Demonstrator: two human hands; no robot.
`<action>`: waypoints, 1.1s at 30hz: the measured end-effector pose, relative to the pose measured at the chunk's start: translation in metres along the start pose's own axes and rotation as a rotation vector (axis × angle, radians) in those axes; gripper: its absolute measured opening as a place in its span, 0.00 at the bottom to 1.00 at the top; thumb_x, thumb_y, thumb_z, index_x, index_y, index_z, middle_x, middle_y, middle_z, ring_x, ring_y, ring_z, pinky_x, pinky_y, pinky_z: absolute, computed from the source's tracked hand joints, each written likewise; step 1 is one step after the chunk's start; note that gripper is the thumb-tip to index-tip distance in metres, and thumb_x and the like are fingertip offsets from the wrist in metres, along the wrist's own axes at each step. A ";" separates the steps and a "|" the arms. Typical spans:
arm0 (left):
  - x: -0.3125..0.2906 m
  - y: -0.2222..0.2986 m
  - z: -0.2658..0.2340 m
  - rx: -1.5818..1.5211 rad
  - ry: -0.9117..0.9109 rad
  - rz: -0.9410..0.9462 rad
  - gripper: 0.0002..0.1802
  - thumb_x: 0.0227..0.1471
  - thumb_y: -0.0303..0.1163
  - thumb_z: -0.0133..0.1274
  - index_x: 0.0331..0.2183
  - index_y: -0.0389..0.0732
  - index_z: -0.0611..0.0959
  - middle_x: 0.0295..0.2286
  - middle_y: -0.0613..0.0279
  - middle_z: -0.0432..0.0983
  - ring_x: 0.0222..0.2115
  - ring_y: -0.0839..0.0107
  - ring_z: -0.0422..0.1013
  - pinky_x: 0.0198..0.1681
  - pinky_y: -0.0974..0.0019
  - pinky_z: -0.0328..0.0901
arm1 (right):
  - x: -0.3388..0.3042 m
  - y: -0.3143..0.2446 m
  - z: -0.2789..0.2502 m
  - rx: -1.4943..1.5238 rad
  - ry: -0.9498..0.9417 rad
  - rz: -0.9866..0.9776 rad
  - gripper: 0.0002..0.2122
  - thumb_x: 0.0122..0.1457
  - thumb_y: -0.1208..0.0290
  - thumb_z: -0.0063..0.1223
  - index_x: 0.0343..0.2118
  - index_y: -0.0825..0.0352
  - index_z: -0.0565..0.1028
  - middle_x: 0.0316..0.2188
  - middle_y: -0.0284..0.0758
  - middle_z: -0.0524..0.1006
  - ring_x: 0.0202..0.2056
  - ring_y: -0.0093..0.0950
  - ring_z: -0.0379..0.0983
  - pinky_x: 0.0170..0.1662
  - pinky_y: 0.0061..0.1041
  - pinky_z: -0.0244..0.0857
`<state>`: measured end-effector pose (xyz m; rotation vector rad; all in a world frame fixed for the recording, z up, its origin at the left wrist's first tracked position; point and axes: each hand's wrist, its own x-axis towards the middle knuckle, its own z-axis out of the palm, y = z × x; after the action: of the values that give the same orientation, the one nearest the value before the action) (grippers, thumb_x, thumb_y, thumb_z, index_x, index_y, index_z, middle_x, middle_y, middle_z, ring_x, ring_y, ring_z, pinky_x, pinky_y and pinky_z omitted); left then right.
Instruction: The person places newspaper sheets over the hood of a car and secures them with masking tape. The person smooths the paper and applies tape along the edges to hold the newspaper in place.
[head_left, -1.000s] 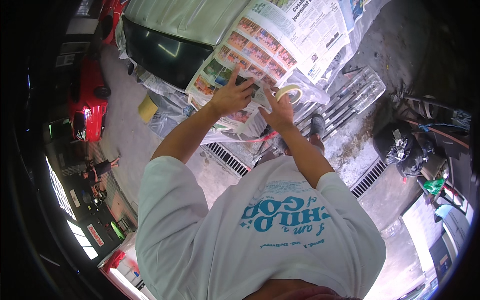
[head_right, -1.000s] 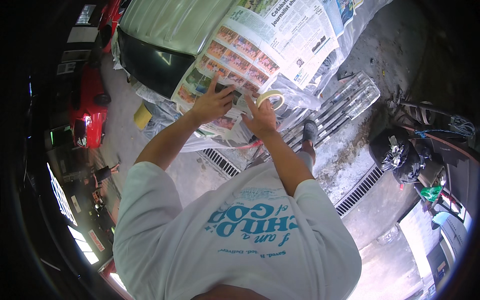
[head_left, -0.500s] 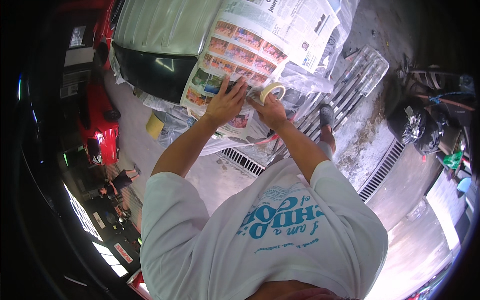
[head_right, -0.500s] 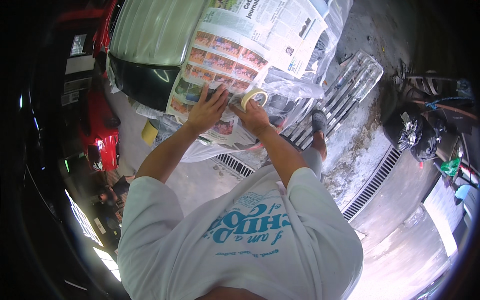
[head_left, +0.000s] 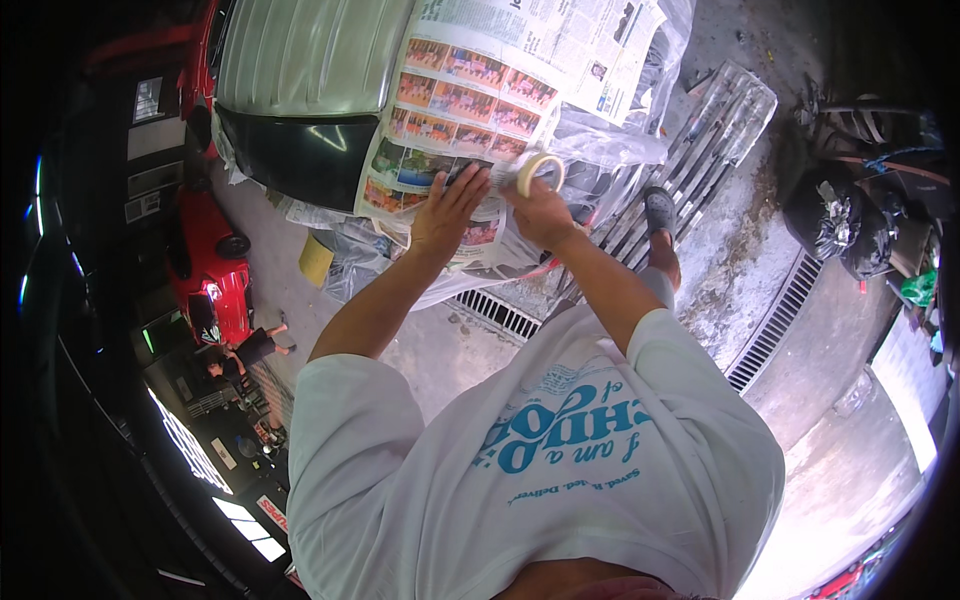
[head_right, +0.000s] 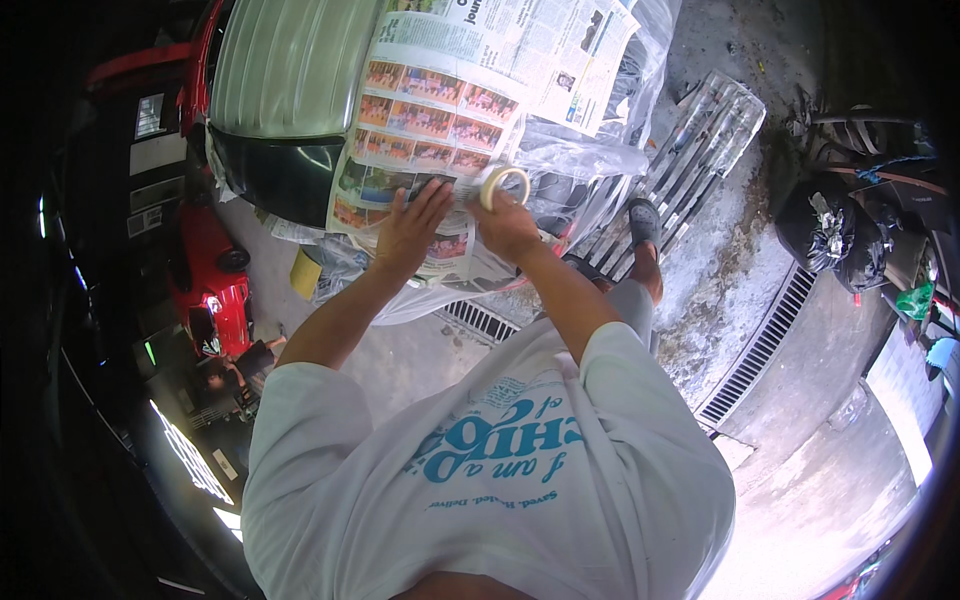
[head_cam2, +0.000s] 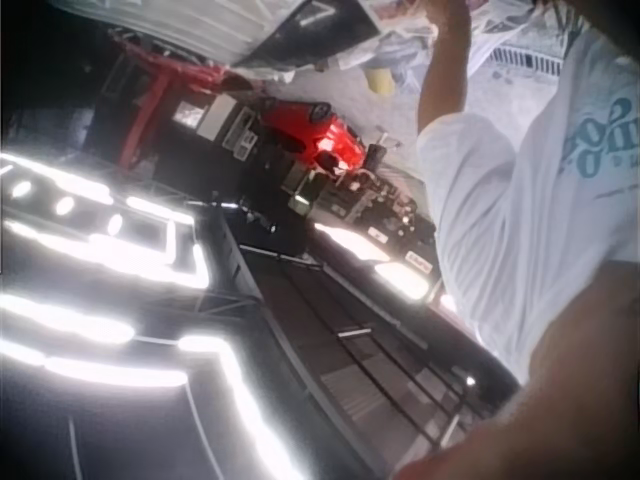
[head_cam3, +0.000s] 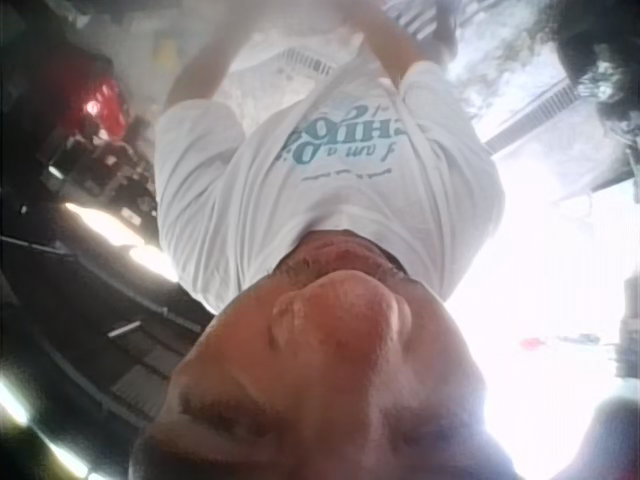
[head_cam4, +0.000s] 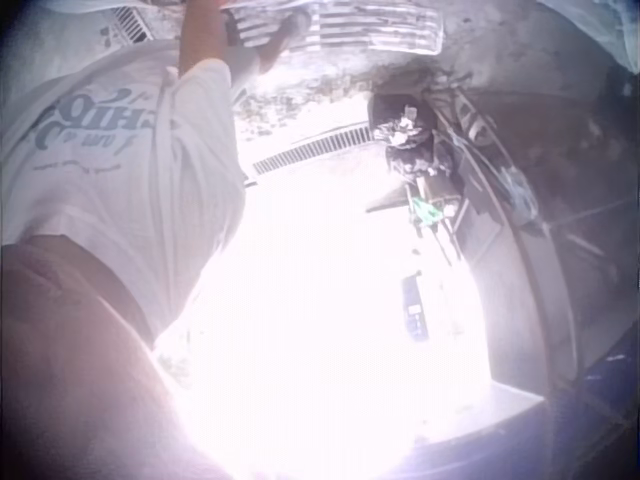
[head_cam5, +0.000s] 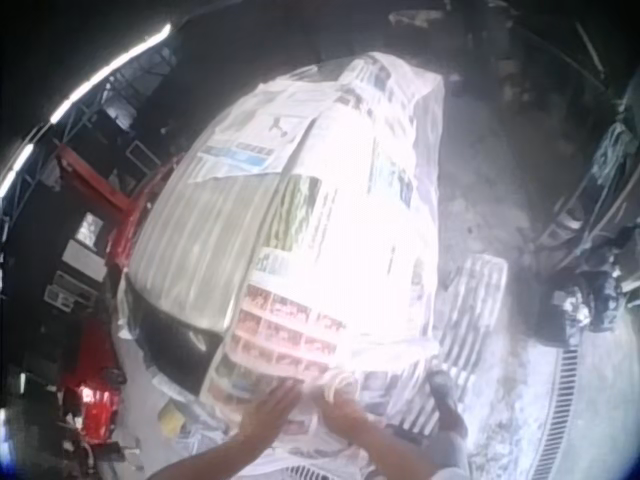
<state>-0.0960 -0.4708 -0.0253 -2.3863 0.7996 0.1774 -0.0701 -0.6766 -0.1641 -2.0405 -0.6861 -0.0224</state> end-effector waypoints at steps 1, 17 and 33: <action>0.002 0.001 0.004 -0.007 0.023 -0.010 0.37 0.58 0.38 0.52 0.68 0.49 0.69 0.72 0.67 0.53 0.73 0.65 0.48 0.72 0.39 0.46 | 0.001 0.004 -0.003 0.041 0.009 0.123 0.21 0.60 0.75 0.53 0.58 0.56 0.78 0.52 0.48 0.76 0.54 0.48 0.73 0.52 0.46 0.73; 0.004 0.011 0.002 0.083 -0.097 0.125 0.37 0.61 0.45 0.49 0.69 0.47 0.68 0.72 0.68 0.54 0.73 0.66 0.47 0.76 0.48 0.41 | 0.132 -0.004 -0.044 -0.076 0.121 0.505 0.34 0.65 0.63 0.48 0.74 0.61 0.55 0.73 0.50 0.54 0.70 0.52 0.54 0.68 0.51 0.57; -0.006 0.051 0.011 -0.145 -0.017 -0.182 0.31 0.65 0.42 0.44 0.67 0.46 0.71 0.71 0.70 0.56 0.73 0.68 0.47 0.76 0.50 0.41 | 0.126 0.018 -0.036 -0.128 0.183 0.457 0.34 0.63 0.64 0.49 0.73 0.67 0.58 0.70 0.57 0.60 0.70 0.54 0.55 0.70 0.50 0.53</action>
<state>-0.1298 -0.4933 -0.0580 -2.5749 0.5747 0.1872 0.0539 -0.6542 -0.1228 -2.2420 -0.0984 0.0120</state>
